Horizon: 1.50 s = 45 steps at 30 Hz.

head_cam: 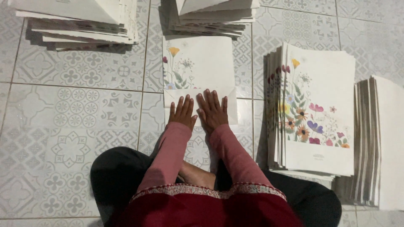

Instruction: Folding pre-printed paper sheets into envelopes and stacking them on the floor.

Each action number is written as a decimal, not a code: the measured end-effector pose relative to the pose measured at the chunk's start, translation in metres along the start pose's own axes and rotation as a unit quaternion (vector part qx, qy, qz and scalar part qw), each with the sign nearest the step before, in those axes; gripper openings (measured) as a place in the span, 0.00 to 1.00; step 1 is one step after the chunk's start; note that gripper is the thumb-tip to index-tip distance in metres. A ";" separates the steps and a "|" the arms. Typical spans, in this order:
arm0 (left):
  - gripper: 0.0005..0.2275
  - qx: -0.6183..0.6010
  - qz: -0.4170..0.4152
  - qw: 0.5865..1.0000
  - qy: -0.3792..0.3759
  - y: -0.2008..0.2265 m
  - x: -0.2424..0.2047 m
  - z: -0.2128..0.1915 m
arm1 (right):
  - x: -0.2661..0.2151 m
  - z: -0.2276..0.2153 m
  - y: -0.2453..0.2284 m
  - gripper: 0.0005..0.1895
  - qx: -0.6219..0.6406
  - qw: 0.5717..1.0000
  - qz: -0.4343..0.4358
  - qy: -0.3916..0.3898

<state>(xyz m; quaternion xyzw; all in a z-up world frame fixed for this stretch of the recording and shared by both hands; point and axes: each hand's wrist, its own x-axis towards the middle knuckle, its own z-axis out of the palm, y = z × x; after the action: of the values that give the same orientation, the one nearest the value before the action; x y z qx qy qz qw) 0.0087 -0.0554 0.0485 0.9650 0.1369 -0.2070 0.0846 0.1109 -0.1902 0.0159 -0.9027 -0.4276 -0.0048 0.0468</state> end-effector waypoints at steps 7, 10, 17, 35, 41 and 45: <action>0.27 -0.139 -0.161 0.977 0.024 -0.009 0.003 -0.013 | 0.019 -0.035 -0.006 0.35 -0.009 0.996 0.069 -0.061; 0.27 -0.141 -0.205 0.968 0.043 -0.008 0.012 -0.004 | 0.020 -0.038 0.003 0.38 0.017 0.992 0.077 -0.094; 0.31 -0.130 -0.186 0.971 0.074 -0.028 0.017 0.008 | 0.012 -0.055 0.021 0.41 0.005 0.971 0.209 -0.114; 0.50 -0.390 -0.383 0.821 0.165 -0.018 -0.002 0.041 | -0.038 0.005 0.060 0.52 0.253 0.896 0.365 0.013; 0.50 -0.437 -0.322 0.803 0.247 -0.058 -0.065 0.000 | -0.036 -0.105 -0.041 0.37 0.321 0.915 0.239 0.046; 0.51 -0.392 -0.198 0.739 0.510 -0.120 -0.119 -0.083 | 0.001 -0.180 -0.089 0.35 0.281 0.931 0.048 0.228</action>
<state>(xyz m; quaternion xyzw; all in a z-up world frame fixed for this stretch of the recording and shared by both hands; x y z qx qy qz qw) -0.1007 0.0493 0.1606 0.7586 0.4167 0.3765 0.3304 0.0484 -0.1496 0.2027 -0.8468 -0.3452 -0.0872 0.3952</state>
